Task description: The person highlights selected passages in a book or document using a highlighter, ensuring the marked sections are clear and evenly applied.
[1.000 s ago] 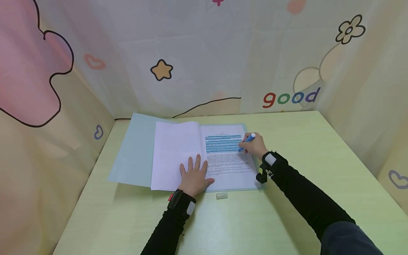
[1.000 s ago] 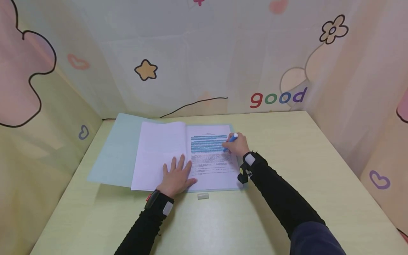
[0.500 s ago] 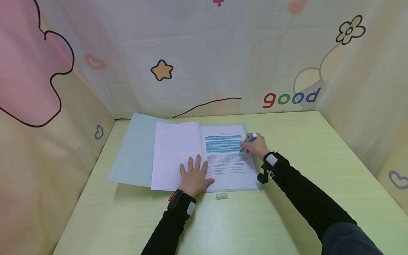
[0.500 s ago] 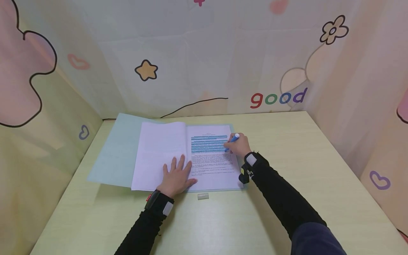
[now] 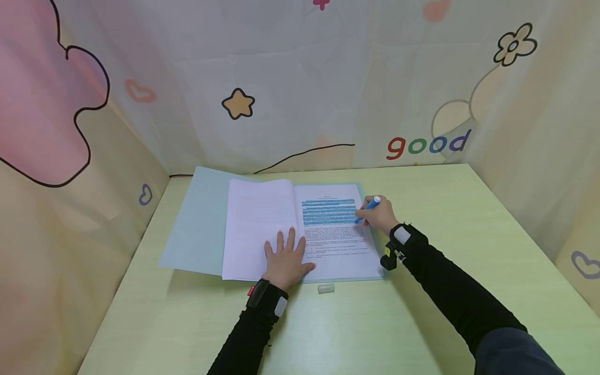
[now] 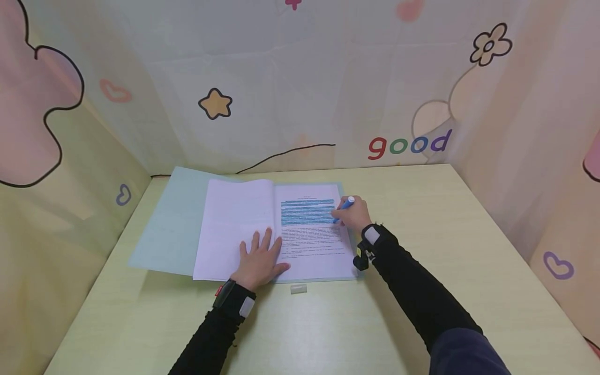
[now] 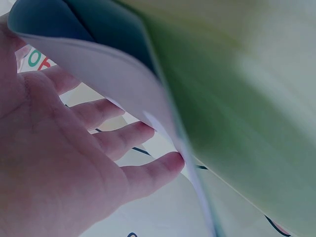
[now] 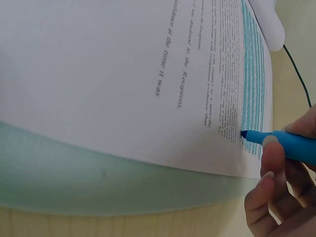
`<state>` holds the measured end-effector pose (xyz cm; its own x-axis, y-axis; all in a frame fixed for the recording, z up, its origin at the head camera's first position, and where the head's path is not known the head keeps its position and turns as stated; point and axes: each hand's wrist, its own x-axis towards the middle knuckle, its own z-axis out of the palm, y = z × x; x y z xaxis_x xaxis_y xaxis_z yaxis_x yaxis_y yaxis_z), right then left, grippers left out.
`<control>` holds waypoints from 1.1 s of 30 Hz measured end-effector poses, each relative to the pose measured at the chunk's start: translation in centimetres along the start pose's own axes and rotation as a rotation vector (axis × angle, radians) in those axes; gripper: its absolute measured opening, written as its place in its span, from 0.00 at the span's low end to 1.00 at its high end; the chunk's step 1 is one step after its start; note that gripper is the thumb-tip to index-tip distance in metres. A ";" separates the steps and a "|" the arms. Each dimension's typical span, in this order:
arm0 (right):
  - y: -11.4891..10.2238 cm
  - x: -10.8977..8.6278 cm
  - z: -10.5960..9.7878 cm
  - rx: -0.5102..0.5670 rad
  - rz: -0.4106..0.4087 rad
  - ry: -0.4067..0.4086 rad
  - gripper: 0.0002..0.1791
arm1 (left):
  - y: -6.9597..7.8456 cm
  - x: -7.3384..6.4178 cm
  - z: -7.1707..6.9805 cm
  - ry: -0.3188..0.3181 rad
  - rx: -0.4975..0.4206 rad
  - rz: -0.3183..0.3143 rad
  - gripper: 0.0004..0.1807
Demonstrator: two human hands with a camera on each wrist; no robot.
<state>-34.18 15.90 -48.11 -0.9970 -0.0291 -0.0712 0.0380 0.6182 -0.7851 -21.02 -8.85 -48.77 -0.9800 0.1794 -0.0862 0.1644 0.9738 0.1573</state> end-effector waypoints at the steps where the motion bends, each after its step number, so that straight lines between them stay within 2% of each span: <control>1: 0.0 0.0 -0.1 0.000 0.005 -0.002 0.12 | 0.0 0.0 0.0 -0.002 0.001 -0.001 0.39; 33: 0.7 0.2 -0.6 -0.020 -0.009 0.003 0.12 | -0.1 0.1 0.1 -0.014 -0.003 -0.002 0.39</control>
<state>-34.36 16.79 -48.31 -0.9975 -0.0326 -0.0627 0.0279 0.6333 -0.7734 -21.13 -8.88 -48.85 -0.9787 0.1792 -0.0999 0.1620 0.9737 0.1602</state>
